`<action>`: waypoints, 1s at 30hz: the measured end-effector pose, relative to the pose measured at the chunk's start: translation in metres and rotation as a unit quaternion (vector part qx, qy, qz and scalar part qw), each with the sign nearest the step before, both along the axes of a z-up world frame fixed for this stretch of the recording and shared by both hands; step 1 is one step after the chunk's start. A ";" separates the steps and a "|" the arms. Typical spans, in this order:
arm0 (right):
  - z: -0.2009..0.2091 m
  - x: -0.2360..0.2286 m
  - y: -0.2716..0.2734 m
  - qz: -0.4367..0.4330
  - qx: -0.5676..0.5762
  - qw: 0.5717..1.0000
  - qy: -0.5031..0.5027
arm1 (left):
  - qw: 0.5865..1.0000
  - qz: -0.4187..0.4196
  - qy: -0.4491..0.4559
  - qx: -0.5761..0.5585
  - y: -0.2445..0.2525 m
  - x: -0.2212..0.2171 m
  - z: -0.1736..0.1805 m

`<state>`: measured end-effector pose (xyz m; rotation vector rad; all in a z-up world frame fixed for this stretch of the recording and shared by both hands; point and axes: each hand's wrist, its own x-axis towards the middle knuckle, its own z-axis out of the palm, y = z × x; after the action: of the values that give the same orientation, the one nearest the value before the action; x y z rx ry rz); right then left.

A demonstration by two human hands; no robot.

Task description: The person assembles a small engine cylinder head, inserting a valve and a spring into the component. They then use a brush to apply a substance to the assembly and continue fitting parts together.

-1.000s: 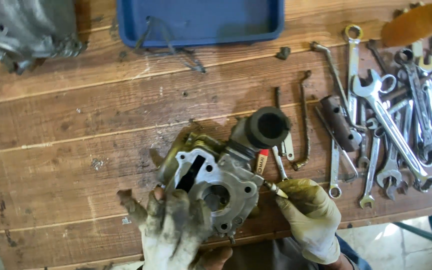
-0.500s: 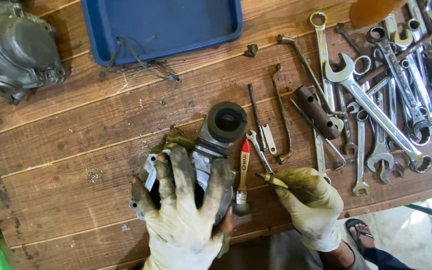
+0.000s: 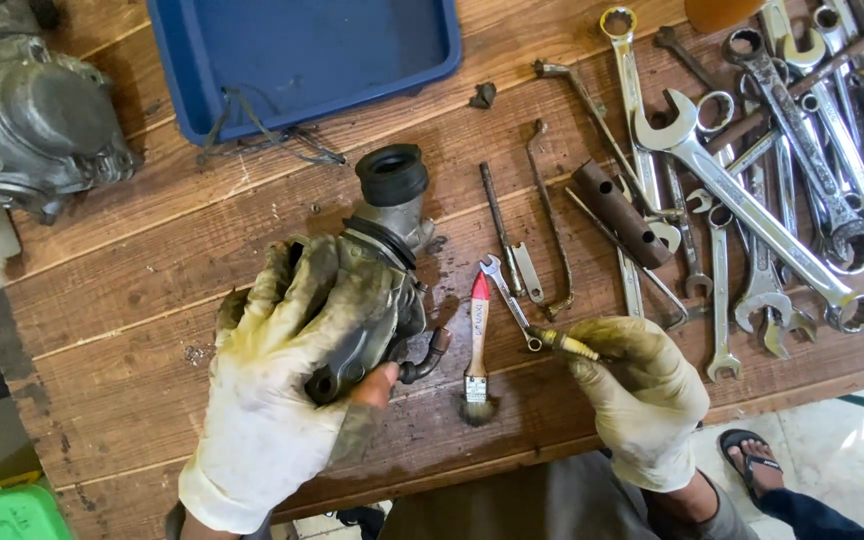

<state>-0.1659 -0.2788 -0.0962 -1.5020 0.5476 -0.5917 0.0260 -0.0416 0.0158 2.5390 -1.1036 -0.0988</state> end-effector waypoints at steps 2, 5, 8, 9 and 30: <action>-0.003 -0.002 -0.004 0.008 -0.025 1.000 -0.007 | 1.000 -0.015 -0.004 0.009 -0.001 0.004 0.002; -0.009 -0.009 -0.009 0.013 -0.024 1.000 -0.013 | 0.999 -0.022 0.046 -0.010 0.001 0.008 0.004; -0.006 -0.010 -0.011 0.024 -0.056 0.998 -0.003 | 0.998 0.000 0.052 0.033 0.003 0.009 0.005; -0.006 -0.012 -0.011 0.036 -0.050 0.998 -0.005 | 0.998 -0.001 0.046 0.036 0.002 0.009 0.007; -0.023 -0.014 -0.003 0.089 -0.129 0.986 0.056 | 0.905 0.188 0.341 -0.169 0.004 0.053 0.044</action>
<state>-0.1803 -0.2816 -0.1193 -1.8167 0.4289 -0.4523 0.0794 -0.0377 0.0601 2.0820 -0.3157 -0.5867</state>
